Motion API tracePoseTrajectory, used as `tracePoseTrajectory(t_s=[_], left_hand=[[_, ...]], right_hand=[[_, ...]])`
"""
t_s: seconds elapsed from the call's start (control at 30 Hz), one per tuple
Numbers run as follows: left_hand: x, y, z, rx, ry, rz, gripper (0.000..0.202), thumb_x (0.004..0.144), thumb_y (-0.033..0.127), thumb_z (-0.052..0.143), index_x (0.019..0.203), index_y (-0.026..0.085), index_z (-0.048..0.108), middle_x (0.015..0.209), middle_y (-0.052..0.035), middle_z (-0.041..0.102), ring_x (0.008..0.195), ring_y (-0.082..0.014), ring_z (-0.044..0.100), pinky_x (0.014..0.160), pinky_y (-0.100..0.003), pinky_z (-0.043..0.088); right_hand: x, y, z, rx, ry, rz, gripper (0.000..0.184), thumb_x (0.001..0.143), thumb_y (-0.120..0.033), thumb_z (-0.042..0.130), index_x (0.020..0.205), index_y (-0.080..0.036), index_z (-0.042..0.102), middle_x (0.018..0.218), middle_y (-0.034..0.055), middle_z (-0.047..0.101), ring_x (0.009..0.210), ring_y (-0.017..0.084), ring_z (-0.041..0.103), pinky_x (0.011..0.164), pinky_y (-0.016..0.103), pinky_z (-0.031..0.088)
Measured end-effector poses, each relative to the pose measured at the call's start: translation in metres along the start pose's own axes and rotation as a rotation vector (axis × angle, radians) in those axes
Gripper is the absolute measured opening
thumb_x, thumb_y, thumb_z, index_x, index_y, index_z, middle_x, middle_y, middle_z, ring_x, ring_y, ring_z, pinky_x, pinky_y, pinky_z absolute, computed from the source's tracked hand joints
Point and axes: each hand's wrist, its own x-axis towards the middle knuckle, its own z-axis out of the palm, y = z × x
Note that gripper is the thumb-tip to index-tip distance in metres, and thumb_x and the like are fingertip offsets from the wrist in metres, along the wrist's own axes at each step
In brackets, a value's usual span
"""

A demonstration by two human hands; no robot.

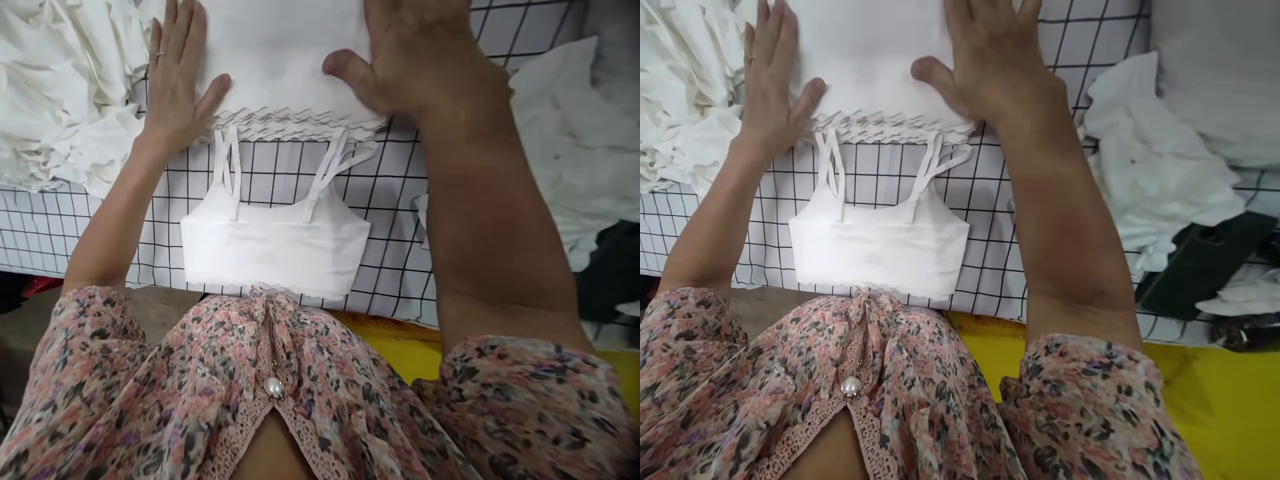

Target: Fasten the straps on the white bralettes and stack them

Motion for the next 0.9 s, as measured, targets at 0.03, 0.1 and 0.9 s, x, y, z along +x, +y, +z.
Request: tracePoseTrajectory(t_s=[0.03,0.1,0.9], left_hand=[[-0.005,-0.004,0.000,-0.001,0.042,0.004,0.091,0.113,0.067,0.046,0.172,0.012,0.005,0.187,-0.0042,0.005,0.176,-0.0187,-0.002,0.144,-0.034,-0.009],[-0.024,-0.011,-0.003,-0.023,0.198,0.054,0.094,0.110,0.069,0.052,0.171,0.014,0.006,0.186,-0.0029,0.010,0.176,-0.0192,0.000,0.146,-0.036,-0.005],[-0.252,0.180,-0.003,-0.314,0.101,0.332,0.083,0.112,0.020,0.054,0.178,0.013,0.005,0.172,-0.0189,0.047,0.171,-0.0262,0.019,0.138,-0.052,0.042]], right_hand=[[-0.007,-0.002,-0.001,0.021,0.034,0.027,0.092,0.109,-0.061,0.055,0.176,-0.011,0.017,0.184,0.0183,0.011,0.174,0.039,0.008,0.133,0.071,-0.012],[-0.024,0.002,-0.003,0.069,0.183,0.056,0.090,0.109,-0.062,0.053,0.177,-0.013,0.020,0.185,0.0176,0.012,0.174,0.040,0.009,0.133,0.071,-0.012],[-0.267,0.014,0.148,-0.173,0.168,-0.272,0.088,0.113,-0.049,0.044,0.178,-0.010,-0.002,0.173,0.0296,0.037,0.161,0.041,0.045,0.131,0.075,0.019]])
